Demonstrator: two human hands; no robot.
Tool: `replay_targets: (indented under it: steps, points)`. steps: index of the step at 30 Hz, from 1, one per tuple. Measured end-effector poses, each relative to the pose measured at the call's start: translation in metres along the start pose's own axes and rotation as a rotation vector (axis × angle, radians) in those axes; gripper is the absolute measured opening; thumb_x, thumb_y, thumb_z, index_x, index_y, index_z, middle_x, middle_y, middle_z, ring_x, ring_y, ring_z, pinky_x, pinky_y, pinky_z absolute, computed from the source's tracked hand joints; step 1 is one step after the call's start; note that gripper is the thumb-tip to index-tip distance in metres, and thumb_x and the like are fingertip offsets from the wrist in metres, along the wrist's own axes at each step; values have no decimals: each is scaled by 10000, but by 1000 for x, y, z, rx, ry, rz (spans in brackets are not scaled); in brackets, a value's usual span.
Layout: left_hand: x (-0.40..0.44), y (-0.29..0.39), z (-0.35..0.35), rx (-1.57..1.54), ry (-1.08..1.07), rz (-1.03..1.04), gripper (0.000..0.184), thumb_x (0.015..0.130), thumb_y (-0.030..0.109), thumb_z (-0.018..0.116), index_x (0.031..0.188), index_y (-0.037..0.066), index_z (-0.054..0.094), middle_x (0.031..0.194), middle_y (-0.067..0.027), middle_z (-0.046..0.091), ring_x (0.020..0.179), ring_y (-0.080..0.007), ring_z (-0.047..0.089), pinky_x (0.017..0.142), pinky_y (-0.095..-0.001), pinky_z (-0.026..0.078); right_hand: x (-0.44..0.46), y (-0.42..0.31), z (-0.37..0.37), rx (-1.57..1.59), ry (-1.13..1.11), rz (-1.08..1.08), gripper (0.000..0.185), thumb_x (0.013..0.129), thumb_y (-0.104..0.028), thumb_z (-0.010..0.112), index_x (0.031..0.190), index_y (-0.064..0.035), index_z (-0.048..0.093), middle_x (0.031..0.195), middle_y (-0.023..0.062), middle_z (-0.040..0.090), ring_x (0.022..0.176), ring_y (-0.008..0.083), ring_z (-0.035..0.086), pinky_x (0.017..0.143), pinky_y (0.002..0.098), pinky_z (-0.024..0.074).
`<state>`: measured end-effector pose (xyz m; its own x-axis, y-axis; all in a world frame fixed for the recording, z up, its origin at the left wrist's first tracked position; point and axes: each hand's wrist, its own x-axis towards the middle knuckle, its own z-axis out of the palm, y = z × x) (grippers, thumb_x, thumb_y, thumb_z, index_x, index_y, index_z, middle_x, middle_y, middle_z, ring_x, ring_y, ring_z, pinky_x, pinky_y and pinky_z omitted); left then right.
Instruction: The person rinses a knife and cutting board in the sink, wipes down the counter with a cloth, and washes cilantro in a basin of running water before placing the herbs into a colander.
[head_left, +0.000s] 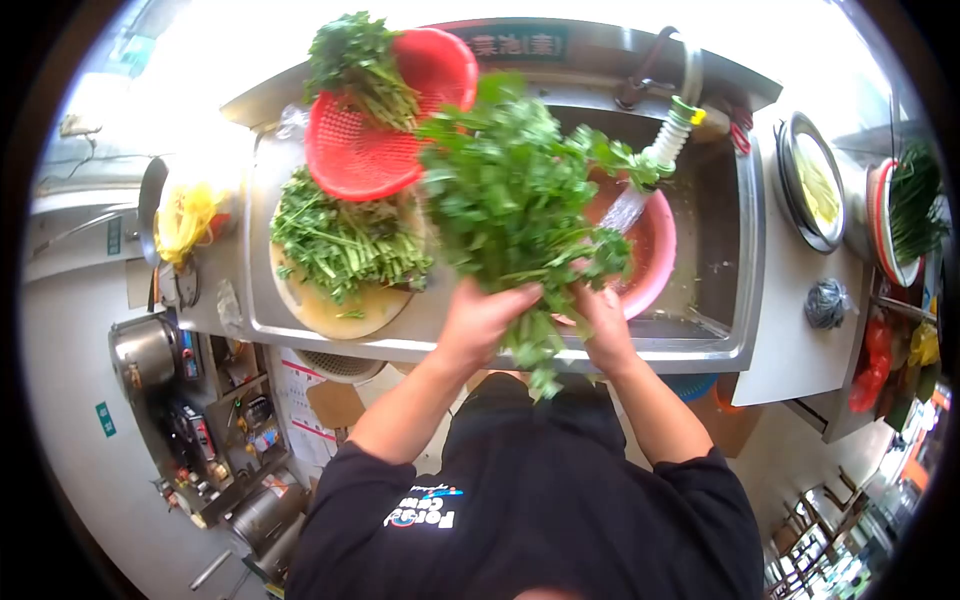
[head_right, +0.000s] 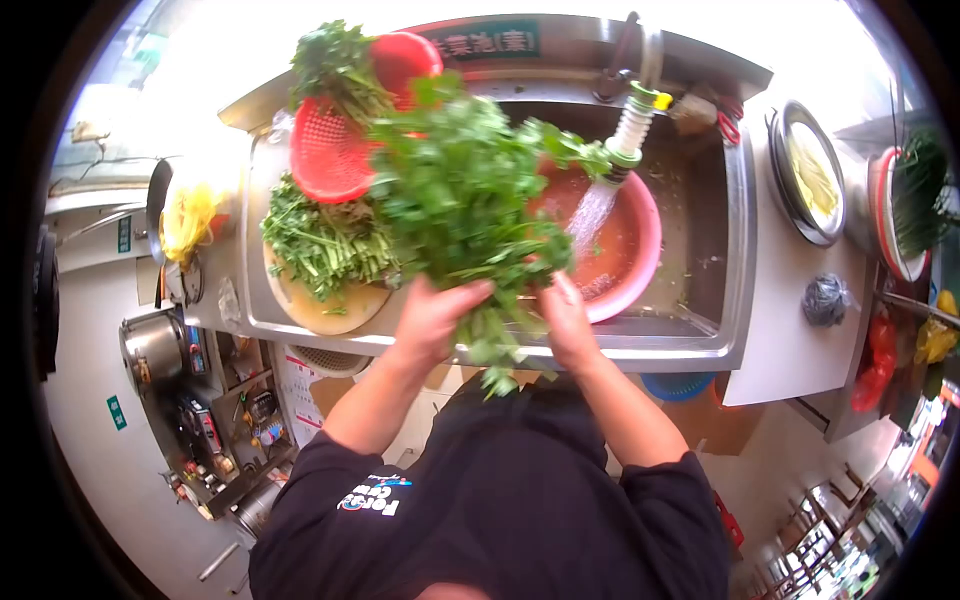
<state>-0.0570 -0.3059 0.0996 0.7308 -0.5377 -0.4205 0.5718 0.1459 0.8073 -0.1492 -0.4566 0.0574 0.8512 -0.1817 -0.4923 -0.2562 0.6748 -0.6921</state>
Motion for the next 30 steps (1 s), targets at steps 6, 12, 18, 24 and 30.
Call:
replay_targets:
  steps: [6, 12, 18, 24, 30]
  points:
    - [131, -183, 4, 408, 220, -420, 853, 786, 199, 794, 1420, -111, 315, 1346, -242, 519, 1207, -291, 551, 1006, -369, 450, 62, 66, -186, -822, 382, -158, 412, 983, -215, 492, 1293, 54, 530, 1229, 191, 602, 1129, 279, 596, 998, 370, 454]
    - [146, -204, -3, 1012, 90, 61, 795, 817, 267, 728, 1462, -8, 352, 1482, -288, 357, 1401, -378, 340, 1138, -418, 307, 118, 25, -219, -1078, 464, -297, 360, 928, -154, 545, 1221, 52, 582, 1182, 234, 624, 1141, 331, 593, 1002, 384, 445]
    - [142, -204, 9, 1693, -368, -26, 528, 833, 253, 656, 1305, 34, 567, 1466, -246, 401, 1384, -413, 345, 1134, -440, 326, 213, -110, -188, -872, 495, -713, 388, 926, -180, 583, 1236, 53, 570, 1134, 195, 651, 1080, 286, 620, 947, 374, 472]
    - [147, -217, -19, 1255, 39, 93, 351, 809, 156, 625, 1125, 12, 675, 1268, -226, 585, 1202, -378, 539, 1049, -411, 416, 269, -187, -135, -423, 212, -489, 429, 861, -119, 611, 1230, 80, 519, 1007, 86, 602, 895, 154, 553, 796, 268, 463]
    - [160, -242, -36, 960, 444, -113, 475, 848, 159, 668, 1248, -67, 548, 1152, -211, 647, 1056, -272, 632, 913, -351, 500, 225, -162, -135, -633, 38, -800, 512, 901, -72, 585, 1396, -14, 470, 1218, 52, 603, 1060, 116, 558, 913, 278, 455]
